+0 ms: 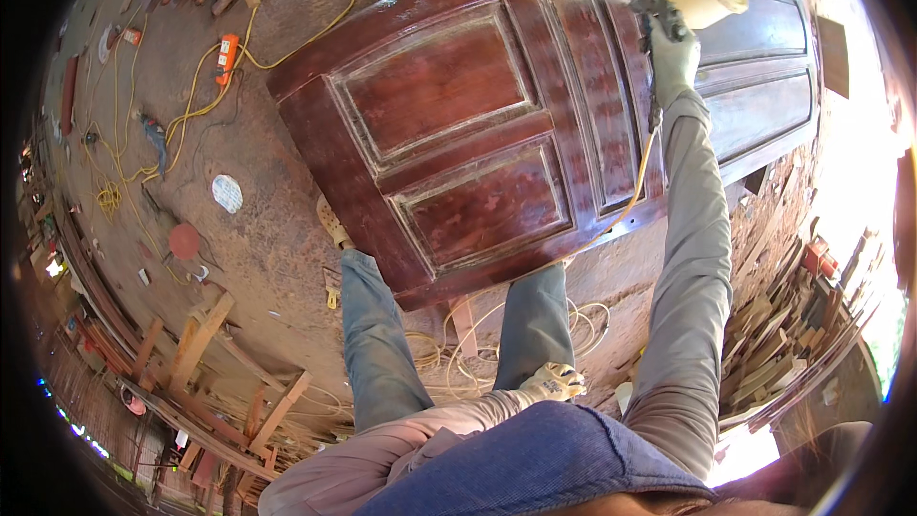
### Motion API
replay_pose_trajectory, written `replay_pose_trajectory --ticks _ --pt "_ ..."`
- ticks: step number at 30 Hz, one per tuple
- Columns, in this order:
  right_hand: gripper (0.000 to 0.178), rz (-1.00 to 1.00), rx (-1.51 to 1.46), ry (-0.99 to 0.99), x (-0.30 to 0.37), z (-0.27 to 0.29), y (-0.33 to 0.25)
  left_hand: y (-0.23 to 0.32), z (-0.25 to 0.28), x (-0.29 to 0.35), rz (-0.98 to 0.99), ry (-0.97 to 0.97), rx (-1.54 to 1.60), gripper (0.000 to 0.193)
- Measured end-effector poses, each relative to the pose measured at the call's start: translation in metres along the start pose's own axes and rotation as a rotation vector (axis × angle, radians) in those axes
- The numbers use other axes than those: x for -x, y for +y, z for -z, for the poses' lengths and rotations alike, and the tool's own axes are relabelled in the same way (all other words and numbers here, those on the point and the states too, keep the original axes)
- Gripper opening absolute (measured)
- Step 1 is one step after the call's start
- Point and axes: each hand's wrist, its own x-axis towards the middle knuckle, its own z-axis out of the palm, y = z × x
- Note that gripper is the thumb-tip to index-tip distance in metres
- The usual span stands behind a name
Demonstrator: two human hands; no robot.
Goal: The person sprays a reddish-brown finish onto a wooden door using a spray gun, then refills the gun from a container. The person later applies a reddish paste to the door surface by hand, smoothing it into the grooves.
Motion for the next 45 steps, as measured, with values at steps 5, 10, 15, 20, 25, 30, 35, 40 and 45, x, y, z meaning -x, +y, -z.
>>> replay_pose_trajectory --ticks 5,10,15,20,25,30,35,40,45 --pt "0.033 -0.135 -0.389 0.125 -0.001 0.008 0.025 -0.006 -0.020 0.001 -0.049 -0.041 -0.024 0.055" --pt "0.037 -0.030 0.283 0.005 0.041 -0.001 0.005 -0.003 -0.024 0.005 -0.021 -0.023 -0.057 0.053" --pt "0.031 -0.183 -0.408 -0.333 0.075 0.012 0.007 -0.003 -0.013 0.009 -0.005 -0.030 -0.096 0.051" --pt "0.016 -0.283 -0.503 0.075 0.051 0.004 0.025 0.006 -0.009 0.009 -0.013 -0.038 -0.088 0.049" --pt "0.014 -0.357 -0.365 0.309 0.079 0.041 0.082 -0.003 -0.026 0.012 -0.017 0.001 -0.107 0.046" --pt "0.015 -0.314 -0.230 0.482 0.172 0.144 0.169 -0.006 -0.022 0.029 -0.034 -0.069 -0.048 0.046" --pt "0.013 -0.754 0.040 0.411 0.251 0.168 0.155 -0.048 -0.027 0.076 0.060 0.190 -0.053 0.042" --pt "0.036 -0.784 -0.187 0.335 0.252 0.127 0.153 -0.109 0.017 0.182 0.564 0.303 -0.170 0.041" --pt "0.012 -0.638 -0.665 0.365 0.164 0.050 0.047 -0.131 0.035 0.282 0.747 0.412 -0.396 0.047"
